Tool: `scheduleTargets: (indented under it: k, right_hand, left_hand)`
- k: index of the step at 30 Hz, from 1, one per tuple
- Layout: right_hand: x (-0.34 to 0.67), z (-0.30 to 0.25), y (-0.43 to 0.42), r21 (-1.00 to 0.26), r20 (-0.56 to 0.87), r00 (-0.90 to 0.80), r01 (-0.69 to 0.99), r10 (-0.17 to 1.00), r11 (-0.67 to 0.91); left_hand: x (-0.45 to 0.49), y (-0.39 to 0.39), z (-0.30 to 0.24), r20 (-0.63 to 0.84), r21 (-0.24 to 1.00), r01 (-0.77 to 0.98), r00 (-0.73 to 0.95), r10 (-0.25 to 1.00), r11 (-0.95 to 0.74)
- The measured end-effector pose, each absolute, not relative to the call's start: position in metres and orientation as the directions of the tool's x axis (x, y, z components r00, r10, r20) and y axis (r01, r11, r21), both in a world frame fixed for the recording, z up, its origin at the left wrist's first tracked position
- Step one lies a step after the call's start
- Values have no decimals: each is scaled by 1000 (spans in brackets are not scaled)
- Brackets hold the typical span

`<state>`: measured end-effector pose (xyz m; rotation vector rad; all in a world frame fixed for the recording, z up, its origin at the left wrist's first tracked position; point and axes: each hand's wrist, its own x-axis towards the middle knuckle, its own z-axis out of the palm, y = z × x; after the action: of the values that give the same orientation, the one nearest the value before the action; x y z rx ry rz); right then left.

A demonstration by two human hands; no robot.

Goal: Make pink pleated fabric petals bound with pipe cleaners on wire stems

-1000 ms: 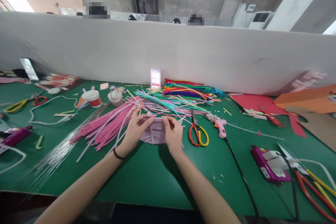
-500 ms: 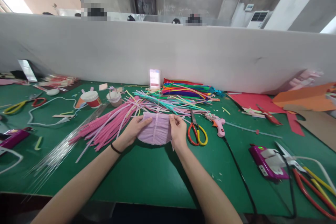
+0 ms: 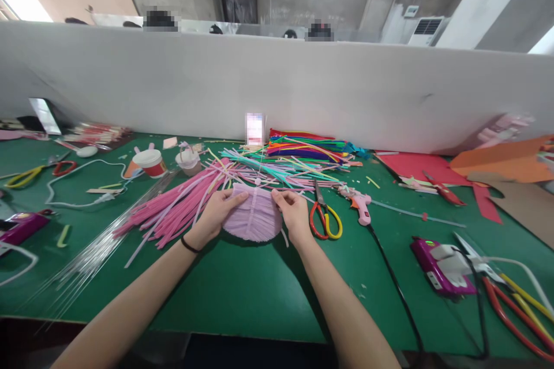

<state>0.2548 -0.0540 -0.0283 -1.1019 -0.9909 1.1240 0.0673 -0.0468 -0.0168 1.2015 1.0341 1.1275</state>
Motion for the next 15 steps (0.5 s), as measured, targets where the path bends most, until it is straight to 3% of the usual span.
scheduleTargets:
  k: [5,9,15]
  right_hand:
    - [254,-27,-53,-959,5,126,-279,992,40]
    - [253,-26,-54,-965,38,103,-253,994,63]
    - [255,-24,-56,-970,-23,35,-242,999,-14]
  left_hand:
    - [69,-49,-15,7,1000,-22,159,987,-3]
    - [70,-50,-14,12,1000,-27,136,991,-9]
    - [69,-50,-14,-17,996,-81,151,988,29]
